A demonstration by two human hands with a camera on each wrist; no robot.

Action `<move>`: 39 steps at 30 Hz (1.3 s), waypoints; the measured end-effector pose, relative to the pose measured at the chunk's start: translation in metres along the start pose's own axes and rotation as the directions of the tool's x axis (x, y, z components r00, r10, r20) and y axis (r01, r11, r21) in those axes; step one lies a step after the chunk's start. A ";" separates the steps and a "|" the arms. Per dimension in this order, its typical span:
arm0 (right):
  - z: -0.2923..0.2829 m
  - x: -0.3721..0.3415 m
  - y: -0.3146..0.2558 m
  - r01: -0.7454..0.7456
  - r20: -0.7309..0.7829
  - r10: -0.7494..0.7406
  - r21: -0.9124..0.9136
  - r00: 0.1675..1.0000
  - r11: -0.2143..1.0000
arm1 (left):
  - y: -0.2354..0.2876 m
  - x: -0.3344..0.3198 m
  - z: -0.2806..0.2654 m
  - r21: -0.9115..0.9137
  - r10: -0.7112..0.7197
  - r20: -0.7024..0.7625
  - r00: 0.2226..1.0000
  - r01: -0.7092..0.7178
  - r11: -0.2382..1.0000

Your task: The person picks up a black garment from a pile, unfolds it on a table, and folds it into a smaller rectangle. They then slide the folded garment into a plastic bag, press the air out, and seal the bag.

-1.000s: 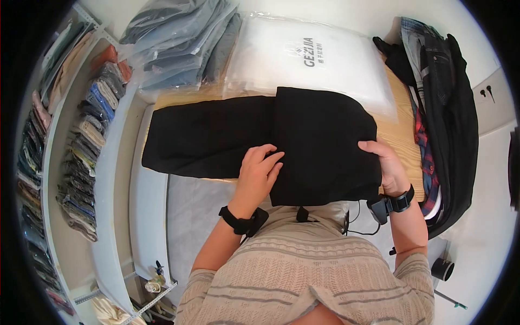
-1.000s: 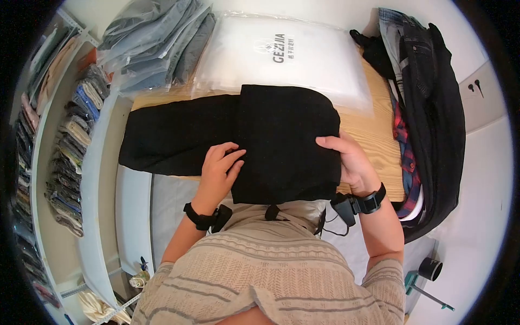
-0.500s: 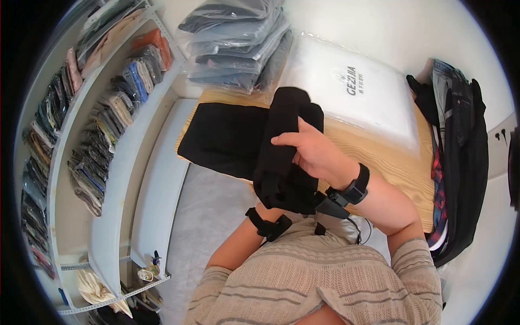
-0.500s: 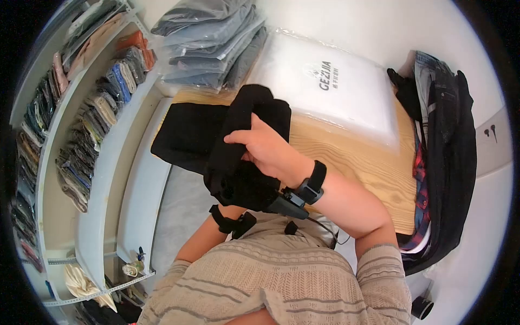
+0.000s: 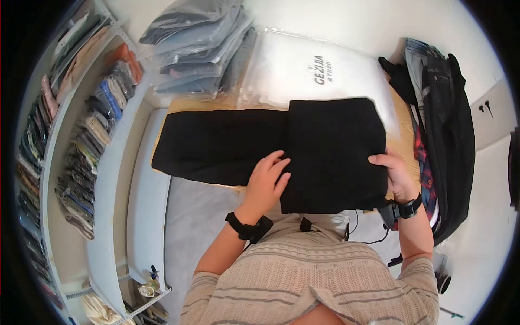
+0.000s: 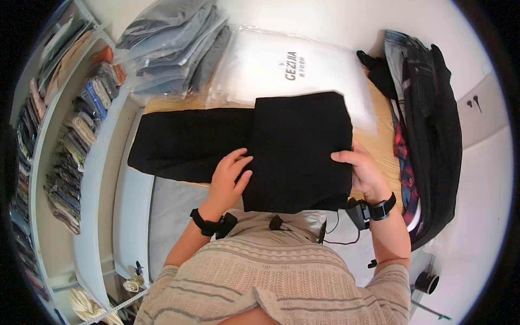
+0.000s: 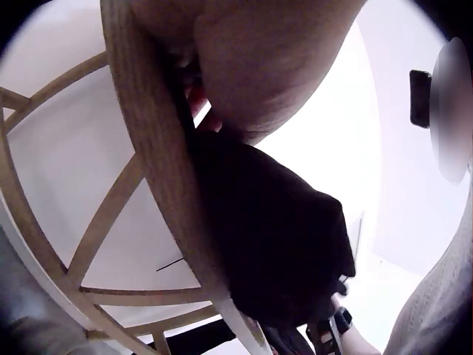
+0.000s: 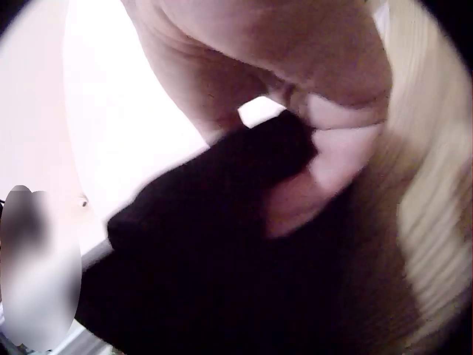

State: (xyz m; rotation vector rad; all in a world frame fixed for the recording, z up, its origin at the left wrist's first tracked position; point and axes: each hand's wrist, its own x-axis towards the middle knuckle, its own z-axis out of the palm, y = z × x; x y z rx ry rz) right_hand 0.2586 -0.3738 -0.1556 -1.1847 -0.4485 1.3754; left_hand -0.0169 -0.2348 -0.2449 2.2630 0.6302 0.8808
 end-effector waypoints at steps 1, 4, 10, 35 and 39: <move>-0.024 -0.003 0.007 0.007 -0.016 -0.006 0.011 1.000 1.000 | 0.001 0.000 0.000 0.035 -0.018 0.030 0.999 0.017 0.999; -0.060 -0.020 0.026 -0.168 -0.312 0.068 -0.304 0.947 0.938 | -0.001 0.002 0.006 0.083 -0.014 -0.038 0.999 0.017 0.996; 0.031 -0.038 0.031 0.338 0.216 -0.563 -0.934 0.797 0.120 | -0.004 -0.001 0.009 0.103 -0.016 0.025 1.000 0.013 0.995; 0.025 0.035 -0.012 0.419 0.286 -0.319 -0.747 0.903 0.516 | -0.003 -0.002 0.011 0.077 -0.072 -0.006 0.997 0.072 0.994; -0.057 -0.031 -0.057 0.328 0.158 -0.336 -0.770 0.929 0.547 | -0.001 -0.002 0.011 0.087 -0.071 0.000 0.997 0.071 0.994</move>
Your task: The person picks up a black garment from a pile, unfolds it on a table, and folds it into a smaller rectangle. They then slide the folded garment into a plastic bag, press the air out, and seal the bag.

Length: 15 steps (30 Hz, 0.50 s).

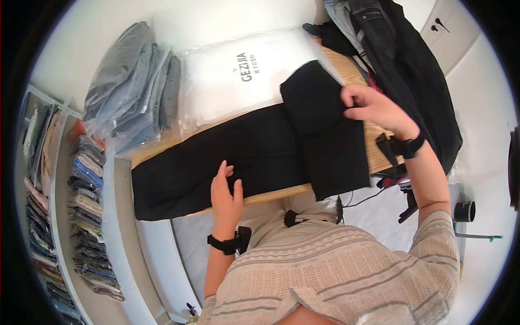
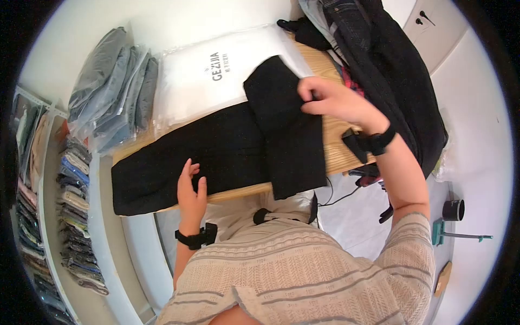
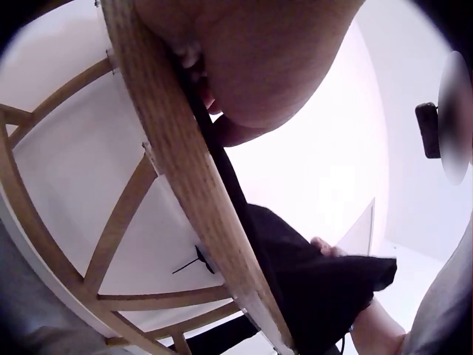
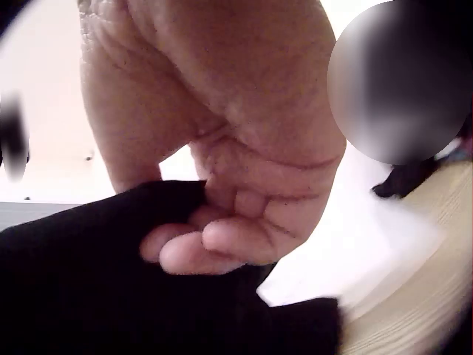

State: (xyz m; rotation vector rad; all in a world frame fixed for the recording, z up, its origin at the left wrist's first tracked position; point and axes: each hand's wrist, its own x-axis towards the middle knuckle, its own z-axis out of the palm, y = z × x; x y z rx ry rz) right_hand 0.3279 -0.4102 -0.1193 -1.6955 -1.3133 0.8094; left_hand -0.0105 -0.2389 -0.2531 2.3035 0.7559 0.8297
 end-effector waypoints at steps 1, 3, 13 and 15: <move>-0.021 -0.016 0.009 -0.073 0.008 0.073 0.053 0.997 0.996 | -0.001 0.000 0.000 -0.015 0.003 0.006 1.000 -0.003 1.000; -0.053 -0.046 0.035 -0.171 -0.033 0.175 0.109 0.984 0.979 | -0.001 0.000 0.001 0.021 0.002 0.004 1.000 -0.002 1.000; -0.058 -0.131 0.103 -0.414 -0.372 0.406 0.064 0.835 0.908 | 0.009 0.003 0.002 0.098 -0.005 0.031 1.000 0.002 0.995; -0.040 -0.125 0.090 -0.469 -0.418 0.392 -0.097 0.820 0.878 | 0.009 0.003 0.002 0.112 0.005 0.043 0.999 -0.010 0.994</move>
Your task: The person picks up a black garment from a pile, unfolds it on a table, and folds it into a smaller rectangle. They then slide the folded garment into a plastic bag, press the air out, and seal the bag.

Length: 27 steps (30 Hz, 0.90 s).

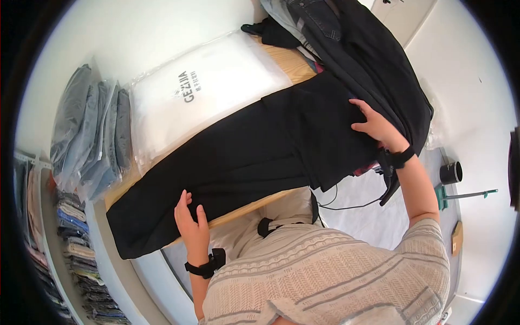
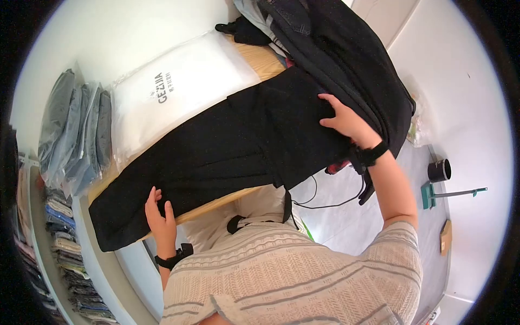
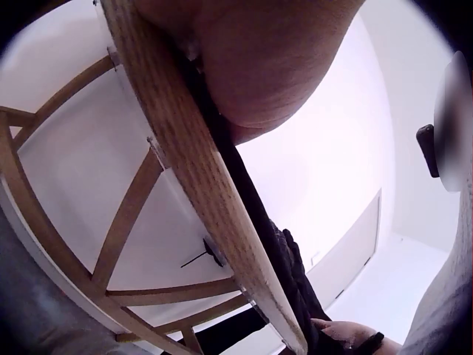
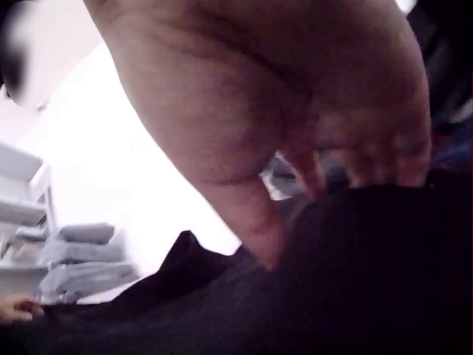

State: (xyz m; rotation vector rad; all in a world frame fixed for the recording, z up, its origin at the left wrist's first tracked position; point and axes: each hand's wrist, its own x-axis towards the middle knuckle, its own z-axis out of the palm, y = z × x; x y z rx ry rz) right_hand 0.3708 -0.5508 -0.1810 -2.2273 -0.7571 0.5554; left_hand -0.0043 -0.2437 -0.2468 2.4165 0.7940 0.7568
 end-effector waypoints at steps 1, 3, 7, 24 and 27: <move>0.011 -0.006 -0.008 -0.018 -0.161 -0.035 -0.317 0.986 0.948 | 0.000 0.000 0.000 0.007 -0.005 0.003 1.000 0.005 1.000; 0.027 -0.007 -0.020 0.085 -0.288 -0.321 -0.611 0.902 0.787 | 0.000 0.000 0.000 0.016 -0.010 0.011 1.000 0.010 1.000; 0.055 0.009 -0.051 0.242 0.047 -0.242 -0.370 0.969 0.897 | 0.000 -0.001 0.001 0.010 -0.001 -0.002 1.000 0.001 1.000; 0.103 0.068 -0.080 0.293 0.185 -0.227 -0.592 0.956 0.751 | -0.002 -0.001 -0.004 -0.015 0.021 -0.006 1.000 -0.021 1.000; 0.102 0.065 -0.093 0.316 0.059 -0.354 -0.600 0.933 0.735 | -0.001 0.000 -0.004 -0.018 0.033 -0.007 0.999 -0.033 0.999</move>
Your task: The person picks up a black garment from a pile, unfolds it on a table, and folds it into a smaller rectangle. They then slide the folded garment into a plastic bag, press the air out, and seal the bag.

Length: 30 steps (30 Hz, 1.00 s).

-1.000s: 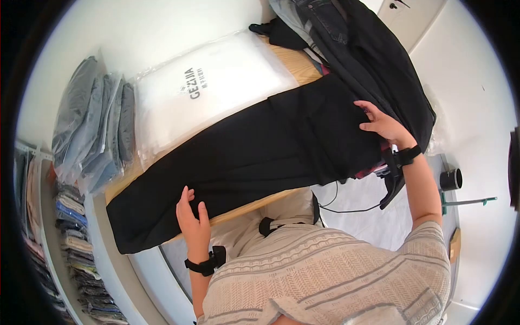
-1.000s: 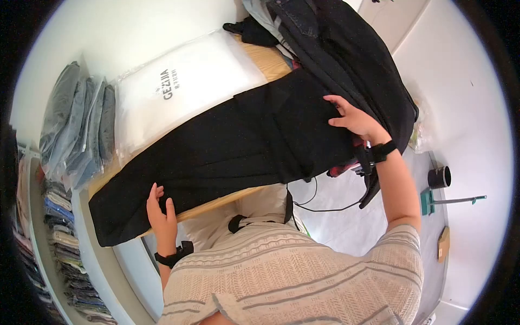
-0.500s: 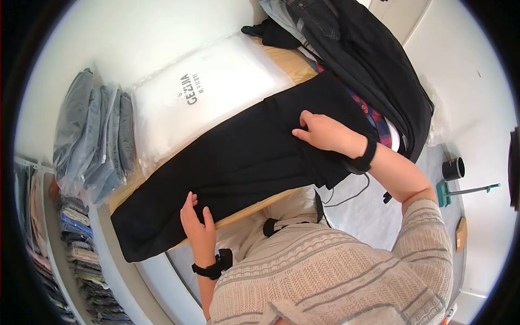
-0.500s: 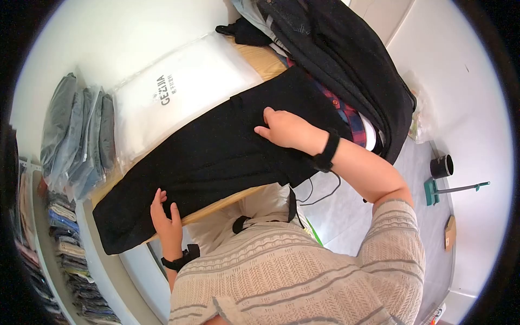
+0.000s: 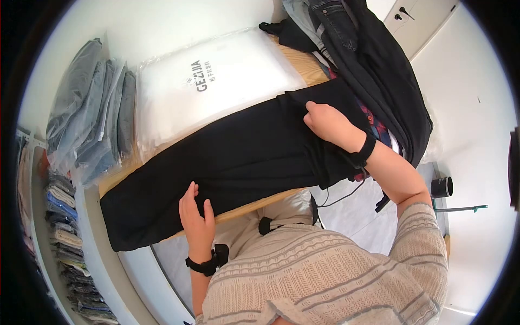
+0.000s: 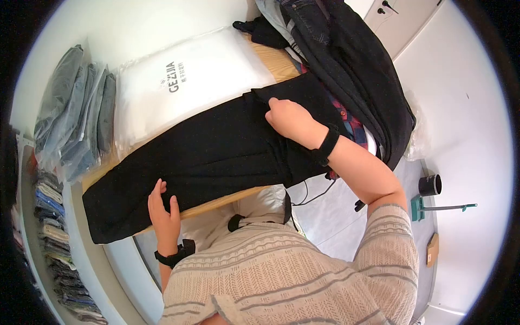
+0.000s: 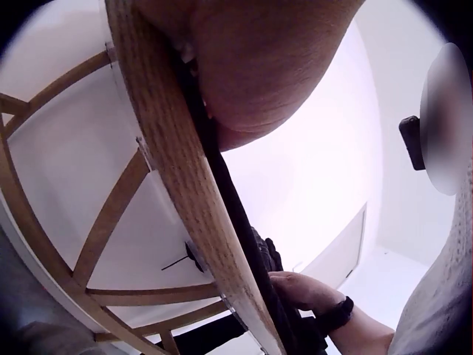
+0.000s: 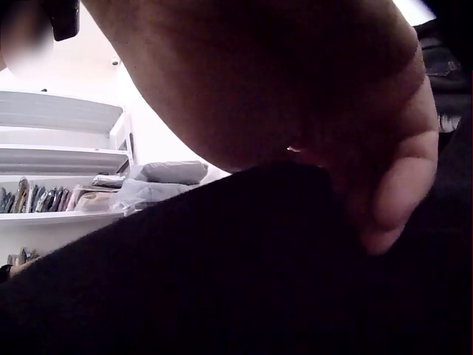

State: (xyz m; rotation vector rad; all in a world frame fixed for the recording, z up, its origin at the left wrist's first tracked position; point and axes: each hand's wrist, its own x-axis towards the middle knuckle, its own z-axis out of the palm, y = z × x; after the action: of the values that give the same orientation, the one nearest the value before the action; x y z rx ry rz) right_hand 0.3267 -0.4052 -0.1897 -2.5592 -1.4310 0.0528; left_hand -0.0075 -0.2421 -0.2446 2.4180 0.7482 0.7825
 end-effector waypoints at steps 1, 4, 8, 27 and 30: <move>-0.003 -0.001 -0.008 -0.022 -0.034 0.022 0.019 0.999 1.000 | 0.000 0.000 0.000 -0.002 0.003 0.000 1.000 -0.003 1.000; 0.015 -0.001 -0.012 0.018 0.041 -0.017 -0.040 0.999 0.999 | 0.000 0.000 -0.001 -0.005 0.006 0.005 1.000 -0.006 1.000; 0.012 -0.005 -0.027 -0.066 0.127 0.068 -0.019 0.990 0.998 | -0.001 0.000 -0.001 -0.007 0.012 0.000 1.000 -0.012 1.000; -0.004 -0.004 -0.051 -0.056 0.134 0.037 0.144 0.990 0.988 | 0.010 0.006 0.001 0.225 0.071 0.163 0.984 -0.107 0.968; -0.008 0.001 -0.053 -0.049 0.151 0.030 0.125 0.988 0.991 | 0.011 0.007 0.000 0.247 0.075 0.179 0.981 -0.119 0.962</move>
State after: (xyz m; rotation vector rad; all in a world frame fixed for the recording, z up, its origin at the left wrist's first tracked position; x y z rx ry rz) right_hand 0.2839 -0.3787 -0.1709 -2.5233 -1.3774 0.3385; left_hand 0.0011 -0.2456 -0.2349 2.7306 0.7048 0.5353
